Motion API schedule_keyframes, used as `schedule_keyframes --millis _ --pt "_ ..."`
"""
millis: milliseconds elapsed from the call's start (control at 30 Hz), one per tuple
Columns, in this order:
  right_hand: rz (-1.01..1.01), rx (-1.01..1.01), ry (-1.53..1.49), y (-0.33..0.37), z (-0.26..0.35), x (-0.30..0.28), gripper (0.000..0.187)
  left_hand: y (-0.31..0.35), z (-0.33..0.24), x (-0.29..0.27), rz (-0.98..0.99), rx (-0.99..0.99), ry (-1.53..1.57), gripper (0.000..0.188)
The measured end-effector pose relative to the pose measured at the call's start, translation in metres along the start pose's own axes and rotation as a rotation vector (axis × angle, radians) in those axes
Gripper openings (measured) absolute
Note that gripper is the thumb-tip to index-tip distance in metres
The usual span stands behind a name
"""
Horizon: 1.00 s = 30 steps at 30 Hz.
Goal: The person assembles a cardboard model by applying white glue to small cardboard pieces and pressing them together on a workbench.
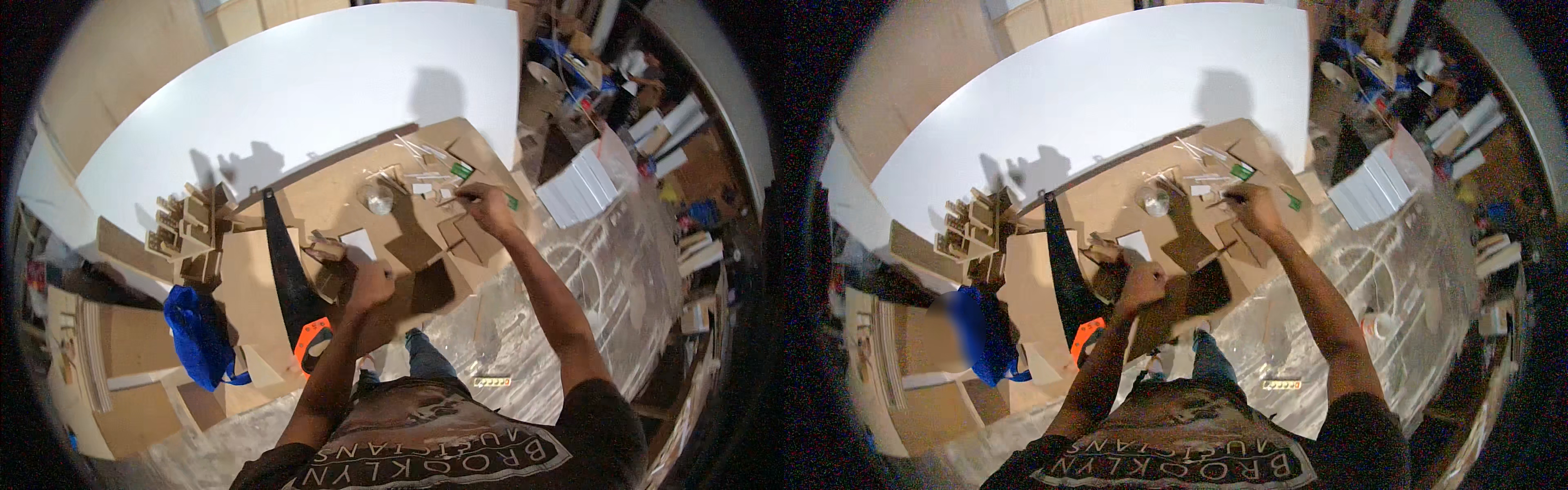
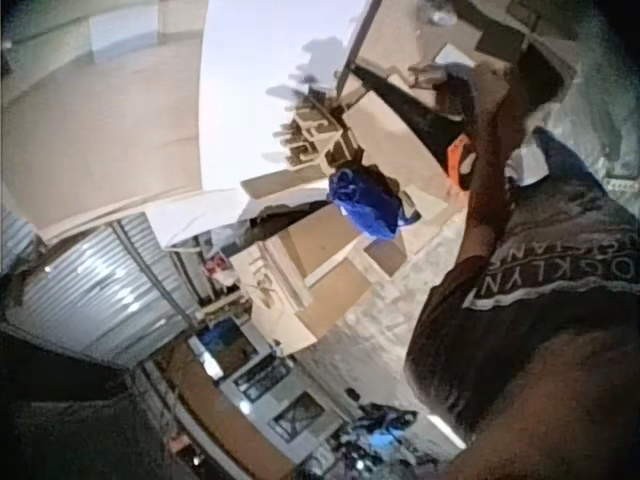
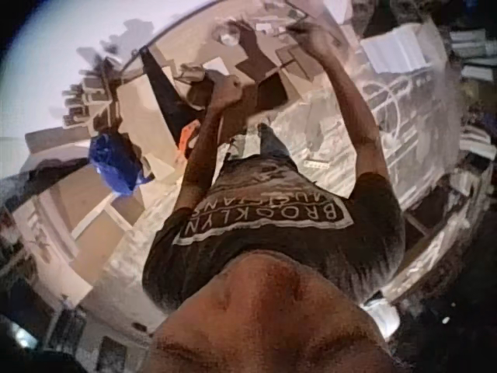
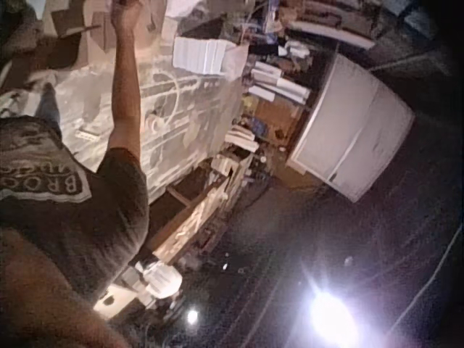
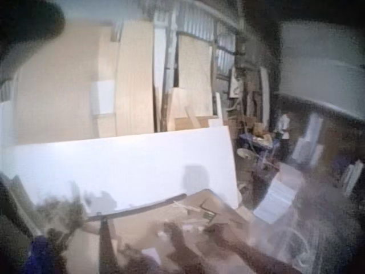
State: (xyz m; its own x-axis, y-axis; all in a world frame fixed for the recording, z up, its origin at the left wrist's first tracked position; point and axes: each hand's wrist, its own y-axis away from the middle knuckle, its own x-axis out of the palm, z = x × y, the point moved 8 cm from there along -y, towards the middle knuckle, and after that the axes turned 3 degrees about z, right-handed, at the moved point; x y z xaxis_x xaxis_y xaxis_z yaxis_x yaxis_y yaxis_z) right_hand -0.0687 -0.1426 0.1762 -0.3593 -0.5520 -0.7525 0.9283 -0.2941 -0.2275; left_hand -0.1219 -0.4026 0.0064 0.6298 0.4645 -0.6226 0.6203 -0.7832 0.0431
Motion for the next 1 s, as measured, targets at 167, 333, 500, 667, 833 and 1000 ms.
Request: schedule_keyframes --millis 167,333,500,667,833,1000 --pt "0.422 -0.246 0.171 -0.108 -0.003 0.131 0.019 -0.063 0.033 -0.041 -0.326 -0.176 -0.111 0.029" --pt "0.532 -0.484 0.267 -0.132 0.012 0.213 0.02 -0.12 0.052 -0.05 -0.516 -0.006 -0.236 0.086" --pt "0.617 -0.451 0.379 -0.135 -0.049 0.236 0.019 -0.162 0.035 -0.022 -0.282 -0.153 -0.044 0.098" --pt "0.653 -0.583 0.13 -0.124 0.009 0.236 0.022 -0.143 0.069 -0.029 -0.374 -0.176 -0.093 0.099" --pt "0.625 -0.465 0.108 -0.13 -0.038 0.255 0.021 -0.151 0.051 -0.025 -0.338 -0.218 -0.134 0.091" --pt "0.556 -0.332 0.043 -0.148 -0.048 0.23 0.023 -0.144 0.054 -0.031 -0.349 -0.246 -0.225 0.085"
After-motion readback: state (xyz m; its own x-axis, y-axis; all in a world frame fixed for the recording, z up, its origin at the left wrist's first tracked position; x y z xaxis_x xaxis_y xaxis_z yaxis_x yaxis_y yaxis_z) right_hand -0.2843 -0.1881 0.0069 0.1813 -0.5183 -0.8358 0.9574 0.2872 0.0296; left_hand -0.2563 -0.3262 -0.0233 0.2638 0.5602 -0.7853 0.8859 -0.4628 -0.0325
